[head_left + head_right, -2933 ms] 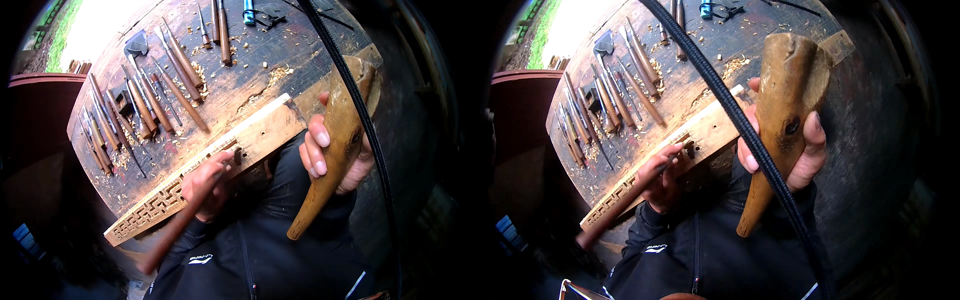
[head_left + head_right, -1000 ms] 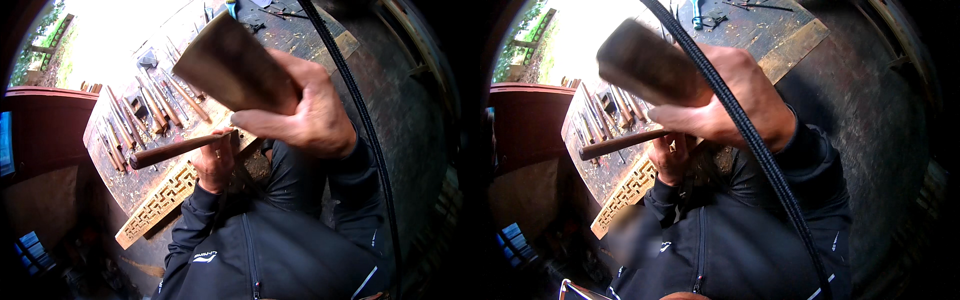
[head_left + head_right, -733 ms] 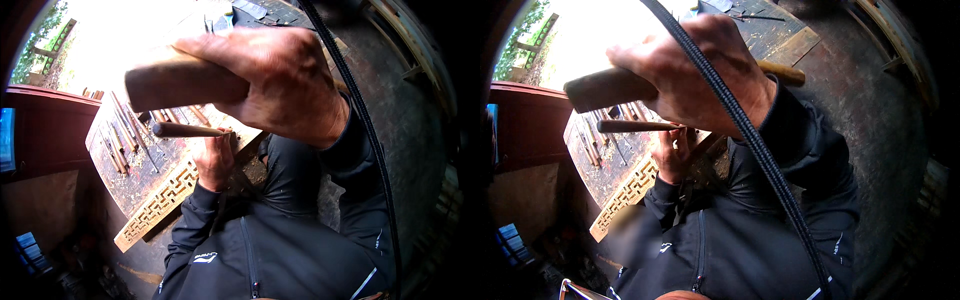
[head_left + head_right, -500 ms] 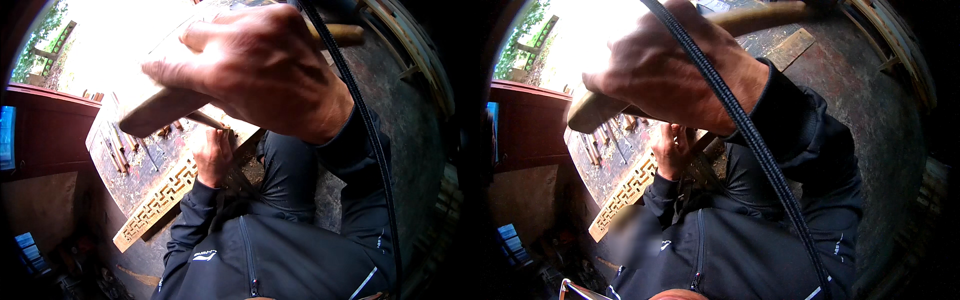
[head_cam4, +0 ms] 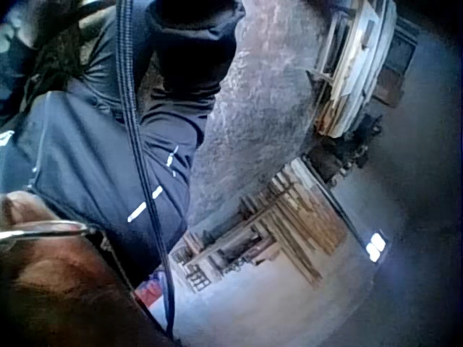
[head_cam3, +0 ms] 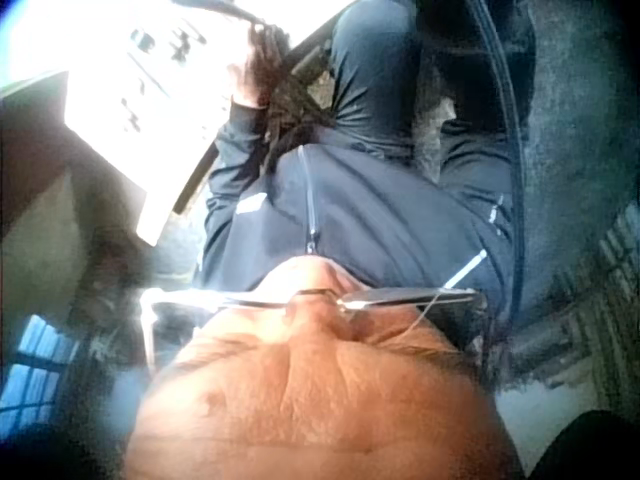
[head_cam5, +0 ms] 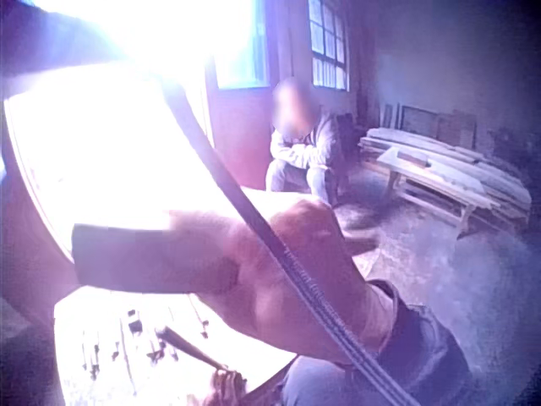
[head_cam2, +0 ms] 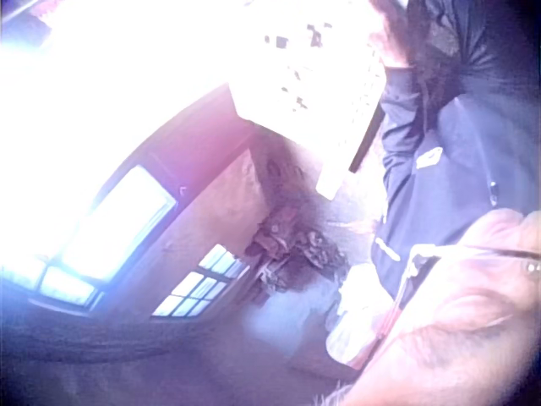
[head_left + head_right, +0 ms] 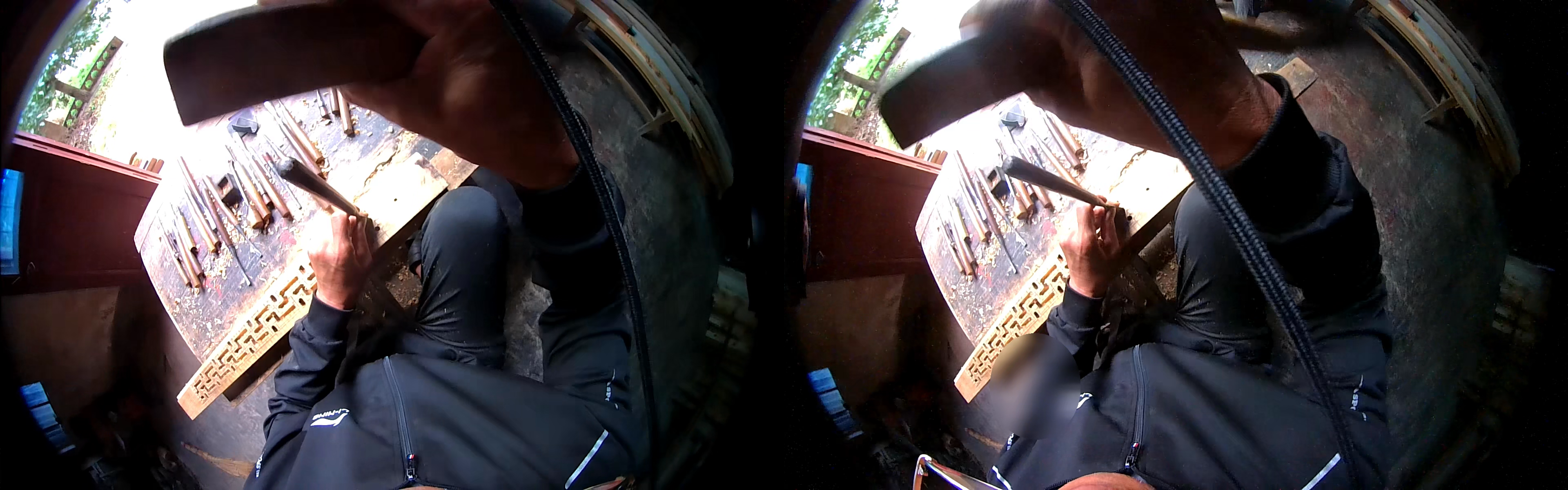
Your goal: The person carves a geometric pattern into a long piece of wood using various chisels and a wooden mallet.
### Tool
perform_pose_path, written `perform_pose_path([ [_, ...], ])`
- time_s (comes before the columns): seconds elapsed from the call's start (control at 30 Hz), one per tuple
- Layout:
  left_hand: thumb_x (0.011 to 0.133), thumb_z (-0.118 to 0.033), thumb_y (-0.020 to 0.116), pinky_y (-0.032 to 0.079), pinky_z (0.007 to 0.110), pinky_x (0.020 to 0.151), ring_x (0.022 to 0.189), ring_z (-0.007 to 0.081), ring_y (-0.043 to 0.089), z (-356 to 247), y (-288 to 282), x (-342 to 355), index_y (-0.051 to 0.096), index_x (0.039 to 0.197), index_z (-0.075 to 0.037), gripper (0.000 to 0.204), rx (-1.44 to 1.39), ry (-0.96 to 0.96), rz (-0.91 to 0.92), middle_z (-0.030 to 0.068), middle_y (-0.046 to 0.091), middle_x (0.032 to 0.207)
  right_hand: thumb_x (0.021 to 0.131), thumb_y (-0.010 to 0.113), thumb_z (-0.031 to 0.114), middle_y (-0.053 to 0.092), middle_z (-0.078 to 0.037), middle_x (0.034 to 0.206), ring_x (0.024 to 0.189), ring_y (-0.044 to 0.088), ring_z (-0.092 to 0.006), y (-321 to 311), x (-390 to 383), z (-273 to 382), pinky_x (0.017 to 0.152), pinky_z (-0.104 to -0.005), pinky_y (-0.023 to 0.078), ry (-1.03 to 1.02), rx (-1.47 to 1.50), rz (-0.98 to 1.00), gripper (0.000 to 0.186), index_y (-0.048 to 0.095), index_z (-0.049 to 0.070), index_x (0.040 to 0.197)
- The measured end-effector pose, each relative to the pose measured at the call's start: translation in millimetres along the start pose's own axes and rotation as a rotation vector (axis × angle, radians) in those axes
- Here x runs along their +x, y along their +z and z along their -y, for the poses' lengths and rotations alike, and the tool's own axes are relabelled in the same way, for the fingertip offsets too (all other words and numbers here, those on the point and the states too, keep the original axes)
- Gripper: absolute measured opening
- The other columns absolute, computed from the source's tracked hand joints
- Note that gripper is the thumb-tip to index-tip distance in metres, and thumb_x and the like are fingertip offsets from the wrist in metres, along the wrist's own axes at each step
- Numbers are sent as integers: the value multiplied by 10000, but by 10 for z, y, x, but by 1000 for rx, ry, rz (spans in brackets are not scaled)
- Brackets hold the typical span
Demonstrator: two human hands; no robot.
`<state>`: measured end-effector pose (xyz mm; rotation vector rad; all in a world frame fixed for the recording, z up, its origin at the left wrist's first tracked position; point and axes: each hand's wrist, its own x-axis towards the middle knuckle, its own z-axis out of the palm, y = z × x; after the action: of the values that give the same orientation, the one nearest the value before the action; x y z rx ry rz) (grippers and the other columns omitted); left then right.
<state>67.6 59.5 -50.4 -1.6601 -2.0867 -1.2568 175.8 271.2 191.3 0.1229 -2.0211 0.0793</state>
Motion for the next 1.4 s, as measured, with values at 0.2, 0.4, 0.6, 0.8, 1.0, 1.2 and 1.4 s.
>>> perform_pose_path([
  [0.2,995,-31,778,580,395,684,756,265,745,19,-103,-70,660,1136,-20,184,-79,-74,-38,145,748,867,929,815,190,784,-80,1014,840,761,-271,97,-210,265,773,-391,627,-42,-389,270,352,787,181,1280],
  [0.4,1032,61,723,530,225,765,833,71,683,29,-314,-291,642,1182,-18,188,-820,-718,-284,39,760,994,750,900,-7,786,-102,1212,1033,777,-340,197,-846,244,886,-434,632,432,-539,167,768,722,207,1466],
  [0.6,1061,58,651,505,195,641,784,58,623,144,-505,-283,535,1304,-62,294,-980,-866,-249,99,757,1117,755,926,49,787,-124,1230,1089,776,-356,543,-1487,378,931,-443,621,684,-332,297,696,742,163,1417],
  [0.8,1102,14,618,637,296,722,801,130,688,22,-522,-129,527,1268,-23,192,-1092,-905,-233,122,724,1076,747,921,-10,786,-150,1268,1138,778,-364,571,-1475,351,977,-415,615,731,-192,320,719,733,132,1426],
  [1.0,1145,-87,619,596,290,877,941,146,740,45,-438,-117,515,1363,26,267,-936,-853,38,154,775,1234,748,912,-63,796,-182,1276,1169,794,-339,558,-1475,314,996,-391,619,737,-167,346,716,725,80,1424],
  [1.2,1071,44,688,601,343,981,1195,246,762,89,-237,-178,527,1329,45,304,-689,-538,-7,190,781,1212,737,917,-62,796,-185,1280,1177,792,-345,569,-1448,309,996,-393,620,764,-122,398,713,725,63,1413],
  [1.4,1023,52,756,621,351,899,1066,281,815,39,-228,-220,541,1285,40,339,-726,-561,-74,169,795,1124,730,912,-63,796,-184,1273,1163,795,-345,557,-1432,312,986,-397,621,785,-91,397,709,725,58,1402],
])
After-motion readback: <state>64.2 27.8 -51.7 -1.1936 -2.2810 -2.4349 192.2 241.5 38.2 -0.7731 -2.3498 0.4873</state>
